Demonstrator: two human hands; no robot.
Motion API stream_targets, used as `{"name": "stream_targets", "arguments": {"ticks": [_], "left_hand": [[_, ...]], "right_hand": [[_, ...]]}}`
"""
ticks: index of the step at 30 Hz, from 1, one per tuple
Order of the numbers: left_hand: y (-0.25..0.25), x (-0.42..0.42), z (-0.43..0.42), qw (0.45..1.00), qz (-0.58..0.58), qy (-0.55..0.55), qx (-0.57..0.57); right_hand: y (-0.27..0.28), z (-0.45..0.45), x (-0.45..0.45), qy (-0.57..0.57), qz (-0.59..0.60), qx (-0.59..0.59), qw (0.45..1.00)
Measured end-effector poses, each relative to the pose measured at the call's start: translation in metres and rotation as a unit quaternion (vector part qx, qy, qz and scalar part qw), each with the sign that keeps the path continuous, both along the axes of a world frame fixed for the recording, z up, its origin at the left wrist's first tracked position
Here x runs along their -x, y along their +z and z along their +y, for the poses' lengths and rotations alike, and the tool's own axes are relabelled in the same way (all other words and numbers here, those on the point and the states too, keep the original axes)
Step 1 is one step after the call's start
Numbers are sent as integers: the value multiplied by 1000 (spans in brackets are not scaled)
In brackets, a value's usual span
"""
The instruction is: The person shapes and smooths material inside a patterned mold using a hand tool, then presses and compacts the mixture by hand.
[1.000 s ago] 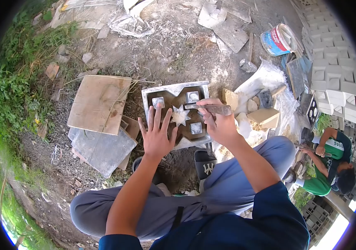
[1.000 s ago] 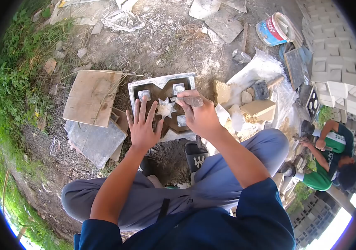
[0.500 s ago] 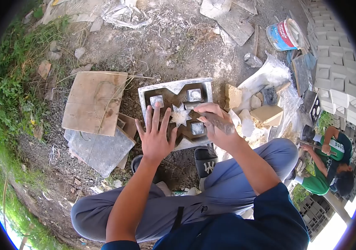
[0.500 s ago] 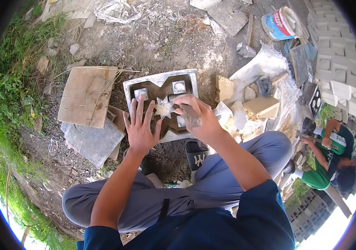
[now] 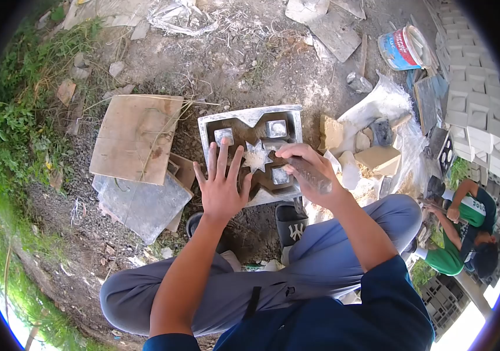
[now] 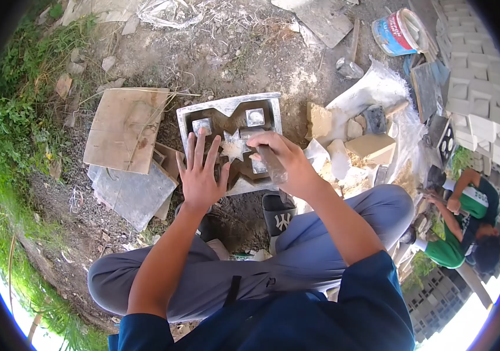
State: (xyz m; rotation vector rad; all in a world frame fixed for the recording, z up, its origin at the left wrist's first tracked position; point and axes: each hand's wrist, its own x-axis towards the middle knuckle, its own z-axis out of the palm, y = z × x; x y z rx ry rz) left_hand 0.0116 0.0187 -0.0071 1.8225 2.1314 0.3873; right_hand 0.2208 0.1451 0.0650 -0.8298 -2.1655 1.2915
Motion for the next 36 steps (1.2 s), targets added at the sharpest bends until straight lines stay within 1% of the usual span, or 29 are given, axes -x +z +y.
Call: {"name": "stream_targets", "arguments": {"ticks": [1, 3, 4, 5, 7, 8, 9, 11, 12, 13, 15, 16, 19, 21, 23, 24, 25, 27, 28, 31, 32, 33, 35, 36], "left_hand": [[1, 0, 0, 1000, -1, -1, -3], [2, 1, 1, 1000, 7, -5, 10], [2, 1, 1, 1000, 5, -4, 3], [0, 2, 2, 1000, 6, -3, 3], [-1, 0, 0, 1000, -9, 0, -5], [1, -1, -2, 1000, -11, -3, -4], [3, 0, -1, 1000, 0, -7, 0], [4, -1, 3, 1000, 13, -7, -1], [4, 0, 3, 1000, 11, -7, -3], [5, 1, 2, 1000, 8, -9, -3], [4, 0, -2, 1000, 5, -8, -1], [4, 0, -1, 1000, 8, -7, 1], [4, -2, 2, 1000, 13, -5, -1], [3, 2, 1, 1000, 17, -8, 6], [3, 0, 0, 1000, 13, -5, -1], [2, 0, 0, 1000, 10, -5, 5], [3, 0, 0, 1000, 9, -6, 1], [4, 0, 0, 1000, 14, -8, 13], [4, 0, 0, 1000, 15, -8, 9], [1, 0, -1, 1000, -2, -4, -10], [0, 0, -2, 1000, 2, -4, -13], [1, -1, -1, 1000, 0, -4, -16], [4, 0, 0, 1000, 13, -8, 11], [5, 1, 2, 1000, 14, -7, 11]], "right_hand": [[-3, -2, -1, -1, -1, -3, 1000], [-8, -8, 0, -98, 75, 75, 990], [-3, -12, 1, -130, 129, 65, 981], [-6, -11, 2, -129, 130, 66, 981], [-8, -6, 1, -59, 108, -38, 992], [-8, -5, 3, -47, 77, -51, 995], [-2, -6, 5, -49, 76, -56, 994], [8, -6, 10, -94, 70, -40, 992], [13, -4, 6, -65, 57, -94, 992], [11, -3, 5, -66, 59, -92, 992], [2, -2, 4, -30, 56, -131, 989], [-4, -7, 8, -50, 33, -24, 998], [6, -7, 5, -56, 27, -35, 997], [8, -12, 1, -41, 65, -4, 997], [7, -13, 1, -4, 76, -27, 997], [4, -11, 5, -23, 6, -24, 999], [5, -9, 5, -24, 5, -28, 999], [10, -5, 6, -45, 3, -80, 996], [11, -4, 8, -46, 5, -82, 996], [14, -10, 11, -16, 96, -67, 993], [9, -10, 13, -36, 57, -56, 996], [7, -7, 12, -35, 55, -59, 996], [4, -2, 11, -60, 34, -115, 991], [6, -3, 8, -54, 64, -90, 992]]}}
